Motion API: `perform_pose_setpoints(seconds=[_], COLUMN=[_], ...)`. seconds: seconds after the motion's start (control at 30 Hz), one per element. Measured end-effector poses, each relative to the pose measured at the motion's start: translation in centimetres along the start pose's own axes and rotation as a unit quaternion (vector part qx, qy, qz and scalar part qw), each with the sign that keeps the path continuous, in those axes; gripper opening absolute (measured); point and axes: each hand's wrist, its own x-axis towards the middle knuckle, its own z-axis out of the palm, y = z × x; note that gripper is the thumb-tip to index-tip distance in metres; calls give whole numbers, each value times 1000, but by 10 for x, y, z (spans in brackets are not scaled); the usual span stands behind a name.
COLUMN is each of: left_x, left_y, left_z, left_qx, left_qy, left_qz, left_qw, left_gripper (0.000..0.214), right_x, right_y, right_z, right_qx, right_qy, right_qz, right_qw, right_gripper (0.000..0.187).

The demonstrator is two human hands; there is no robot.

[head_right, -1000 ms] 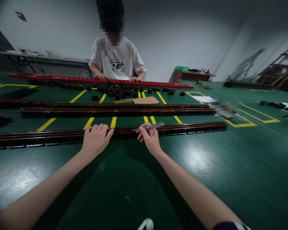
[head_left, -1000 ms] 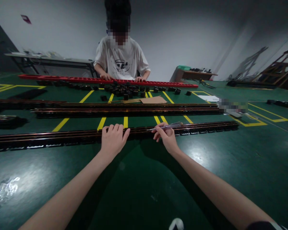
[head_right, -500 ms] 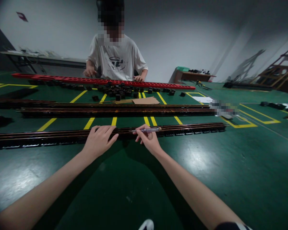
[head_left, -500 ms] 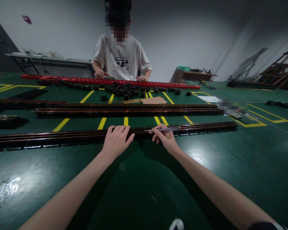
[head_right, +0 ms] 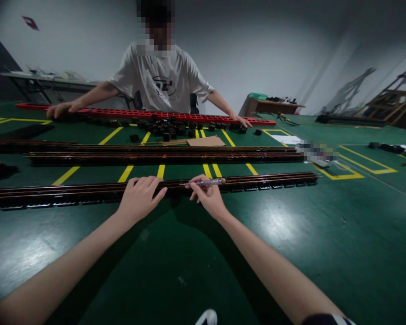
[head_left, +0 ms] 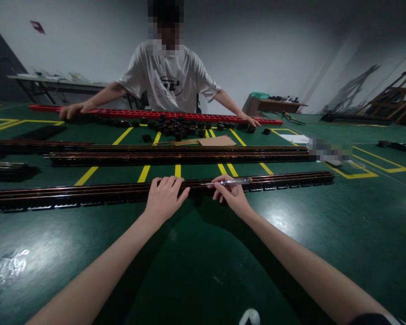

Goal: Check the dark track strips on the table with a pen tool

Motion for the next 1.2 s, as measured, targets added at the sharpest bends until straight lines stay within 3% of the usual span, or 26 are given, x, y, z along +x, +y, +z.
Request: perform_pose_setpoints(seconds=[0.5, 0.73, 0.97, 1.2], left_x=[0, -1, -1, -1], left_y=[0, -2, -3, -3], left_z=[-4, -3, 0, 0], left_qx=[-6, -2, -24, -6], left_qy=[6, 22, 16, 11], left_qz=[-57, -41, 6, -5], left_qw=[998, 999, 1000, 1000], left_gripper=[46, 46, 46, 49], right_x=[2, 0, 0, -1], right_y=[2, 1, 3, 3], right_z=[-1, -2, -4, -5], right_qx=[56, 18, 25, 9], right_qy=[134, 69, 48, 15], right_qz=[16, 6, 6, 5], right_qw=[989, 997, 999, 1000], right_gripper=[13, 18, 19, 19])
